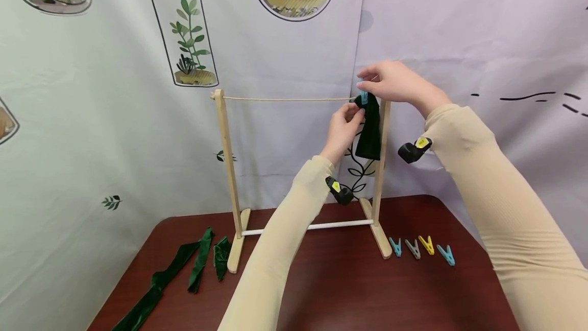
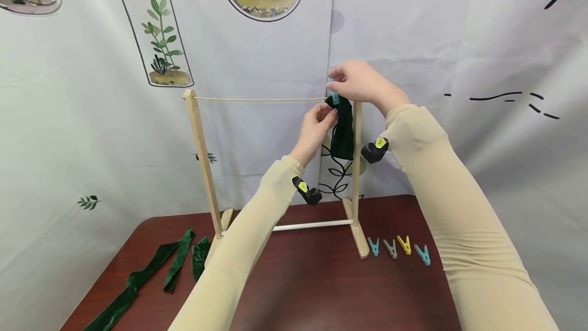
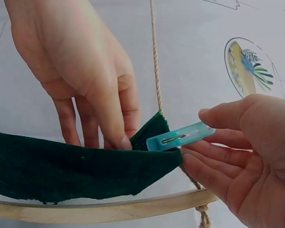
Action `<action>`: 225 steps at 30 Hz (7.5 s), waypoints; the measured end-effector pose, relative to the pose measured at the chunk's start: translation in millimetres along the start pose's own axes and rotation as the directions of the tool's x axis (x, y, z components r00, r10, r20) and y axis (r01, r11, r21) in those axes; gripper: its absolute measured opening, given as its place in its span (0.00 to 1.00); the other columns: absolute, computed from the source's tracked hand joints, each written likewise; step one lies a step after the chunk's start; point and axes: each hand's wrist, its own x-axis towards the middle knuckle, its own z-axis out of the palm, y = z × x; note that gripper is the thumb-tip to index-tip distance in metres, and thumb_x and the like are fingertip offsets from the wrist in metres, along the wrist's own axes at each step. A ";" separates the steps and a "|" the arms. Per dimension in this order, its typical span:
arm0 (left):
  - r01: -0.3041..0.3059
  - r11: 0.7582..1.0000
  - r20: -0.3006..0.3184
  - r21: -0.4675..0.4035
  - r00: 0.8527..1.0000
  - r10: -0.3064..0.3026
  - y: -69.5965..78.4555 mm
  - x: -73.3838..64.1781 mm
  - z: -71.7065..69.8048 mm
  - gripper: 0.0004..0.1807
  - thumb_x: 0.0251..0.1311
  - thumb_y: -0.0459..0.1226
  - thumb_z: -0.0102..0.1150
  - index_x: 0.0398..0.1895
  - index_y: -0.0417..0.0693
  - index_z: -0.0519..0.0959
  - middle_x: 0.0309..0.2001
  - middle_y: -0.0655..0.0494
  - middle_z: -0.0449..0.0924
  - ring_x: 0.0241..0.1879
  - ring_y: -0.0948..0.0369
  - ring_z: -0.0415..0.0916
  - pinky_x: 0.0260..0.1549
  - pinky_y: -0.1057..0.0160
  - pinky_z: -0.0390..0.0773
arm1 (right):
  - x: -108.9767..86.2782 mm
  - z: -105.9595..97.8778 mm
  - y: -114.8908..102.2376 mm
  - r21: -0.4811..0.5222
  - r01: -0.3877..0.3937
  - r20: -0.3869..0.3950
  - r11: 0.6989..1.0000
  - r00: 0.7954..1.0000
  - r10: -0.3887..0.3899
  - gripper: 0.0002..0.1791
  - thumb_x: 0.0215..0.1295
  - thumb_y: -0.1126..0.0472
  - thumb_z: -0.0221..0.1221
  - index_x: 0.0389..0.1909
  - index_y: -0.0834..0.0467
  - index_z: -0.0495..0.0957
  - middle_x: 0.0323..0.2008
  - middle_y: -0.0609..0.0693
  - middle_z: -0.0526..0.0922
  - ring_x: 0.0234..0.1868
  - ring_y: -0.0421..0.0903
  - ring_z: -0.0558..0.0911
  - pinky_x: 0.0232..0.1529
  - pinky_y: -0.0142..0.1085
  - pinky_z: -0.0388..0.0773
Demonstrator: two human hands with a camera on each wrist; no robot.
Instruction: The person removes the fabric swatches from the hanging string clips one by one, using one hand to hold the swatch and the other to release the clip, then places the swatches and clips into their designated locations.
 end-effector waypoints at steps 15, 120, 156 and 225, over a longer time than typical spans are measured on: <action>0.022 0.995 -0.032 0.096 0.999 -0.019 11.2 -3.6 -13.4 0.14 0.74 0.38 0.55 0.54 0.38 0.81 0.47 0.49 0.84 0.44 0.61 0.79 0.41 0.69 0.78 | -1.2 0.0 1.9 0.006 -0.002 -0.012 1.000 1.000 0.002 0.28 0.79 0.53 0.50 0.69 0.69 0.68 0.63 0.69 0.74 0.64 0.64 0.73 0.63 0.57 0.68; 0.005 0.807 -0.162 0.590 0.980 0.112 56.1 -134.0 -279.6 0.21 0.75 0.49 0.52 0.48 0.40 0.84 0.45 0.46 0.84 0.32 0.57 0.80 0.30 0.70 0.75 | -133.2 45.5 72.6 0.259 -0.079 -0.330 0.963 0.930 0.165 0.22 0.69 0.43 0.62 0.59 0.50 0.82 0.37 0.27 0.83 0.36 0.23 0.79 0.36 0.23 0.69; 0.253 0.678 -0.273 0.691 0.959 -0.080 17.9 -268.5 -337.1 0.21 0.76 0.50 0.51 0.54 0.43 0.82 0.50 0.40 0.83 0.46 0.43 0.84 0.38 0.50 0.83 | -230.9 124.8 96.3 0.224 -0.147 -0.345 0.963 0.913 0.219 0.19 0.68 0.51 0.66 0.58 0.49 0.82 0.42 0.18 0.74 0.35 0.19 0.77 0.33 0.18 0.69; 0.597 0.443 -0.243 0.669 0.739 -0.629 -93.6 -407.4 -299.9 0.06 0.70 0.35 0.57 0.33 0.46 0.74 0.19 0.56 0.66 0.17 0.60 0.63 0.19 0.63 0.63 | -283.4 270.5 138.6 0.203 -0.310 -0.093 0.929 0.938 0.334 0.24 0.69 0.47 0.64 0.52 0.63 0.83 0.51 0.65 0.83 0.53 0.68 0.79 0.44 0.60 0.75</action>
